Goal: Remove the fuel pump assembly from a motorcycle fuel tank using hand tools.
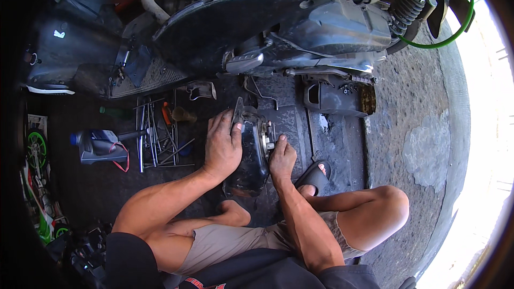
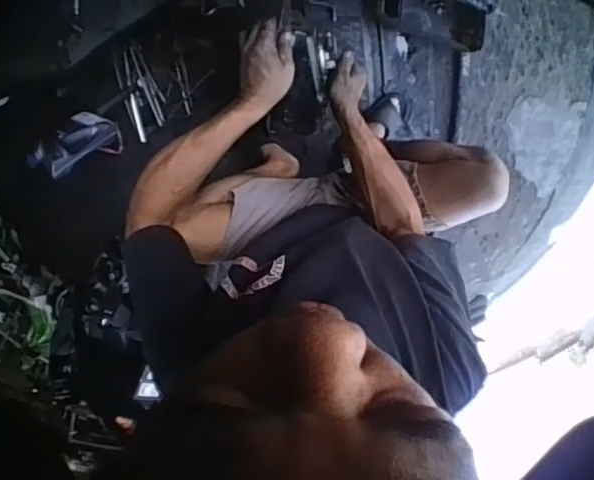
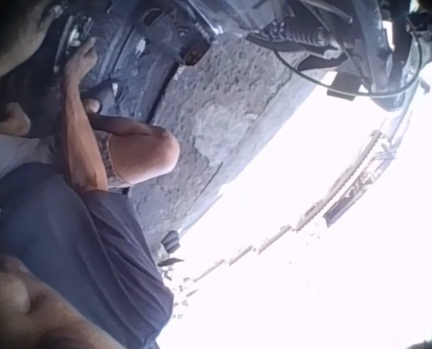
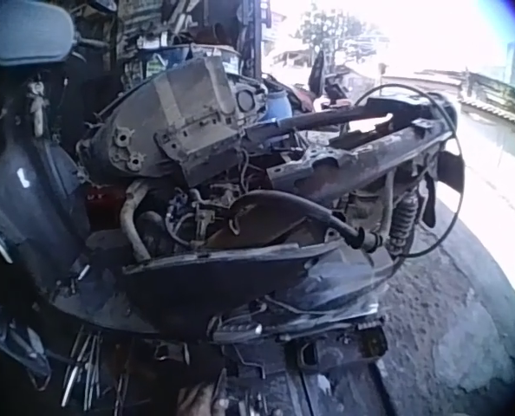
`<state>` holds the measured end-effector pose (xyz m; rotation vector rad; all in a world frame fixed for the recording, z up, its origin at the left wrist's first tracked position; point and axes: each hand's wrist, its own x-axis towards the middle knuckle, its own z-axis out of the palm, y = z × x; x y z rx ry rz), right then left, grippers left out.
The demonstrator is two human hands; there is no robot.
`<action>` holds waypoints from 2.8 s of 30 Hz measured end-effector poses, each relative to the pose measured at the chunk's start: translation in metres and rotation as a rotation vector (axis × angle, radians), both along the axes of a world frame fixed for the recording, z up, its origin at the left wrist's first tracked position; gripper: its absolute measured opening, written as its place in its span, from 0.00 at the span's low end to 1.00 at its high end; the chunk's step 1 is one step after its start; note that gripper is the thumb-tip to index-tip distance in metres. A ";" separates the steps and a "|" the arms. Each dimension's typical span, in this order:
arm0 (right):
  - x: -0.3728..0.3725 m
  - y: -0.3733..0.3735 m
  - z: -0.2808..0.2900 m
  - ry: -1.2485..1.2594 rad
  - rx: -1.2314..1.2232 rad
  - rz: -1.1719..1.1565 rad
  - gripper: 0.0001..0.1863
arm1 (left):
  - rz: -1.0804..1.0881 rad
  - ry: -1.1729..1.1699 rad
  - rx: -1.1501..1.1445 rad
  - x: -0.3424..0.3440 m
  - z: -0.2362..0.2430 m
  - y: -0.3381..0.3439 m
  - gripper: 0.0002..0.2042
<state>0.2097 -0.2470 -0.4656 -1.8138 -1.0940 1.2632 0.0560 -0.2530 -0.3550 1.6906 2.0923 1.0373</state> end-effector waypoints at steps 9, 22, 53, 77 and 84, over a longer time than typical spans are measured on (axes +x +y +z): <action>0.021 -0.033 -0.041 0.014 -0.021 -0.110 0.24 | -0.002 -0.046 -0.016 -0.027 0.002 0.003 0.13; 0.033 0.065 0.000 0.092 0.214 0.548 0.10 | -0.018 0.015 -0.027 -0.015 -0.002 0.004 0.15; 0.026 0.062 0.087 0.315 -0.281 0.474 0.18 | 0.002 0.066 -0.032 0.004 0.001 0.005 0.14; 0.015 0.070 0.103 0.250 -0.563 0.416 0.15 | 0.004 0.045 -0.029 0.008 0.003 0.003 0.15; 0.020 0.050 0.067 -0.290 -0.116 0.615 0.24 | -0.016 0.057 0.002 0.032 -0.004 0.009 0.16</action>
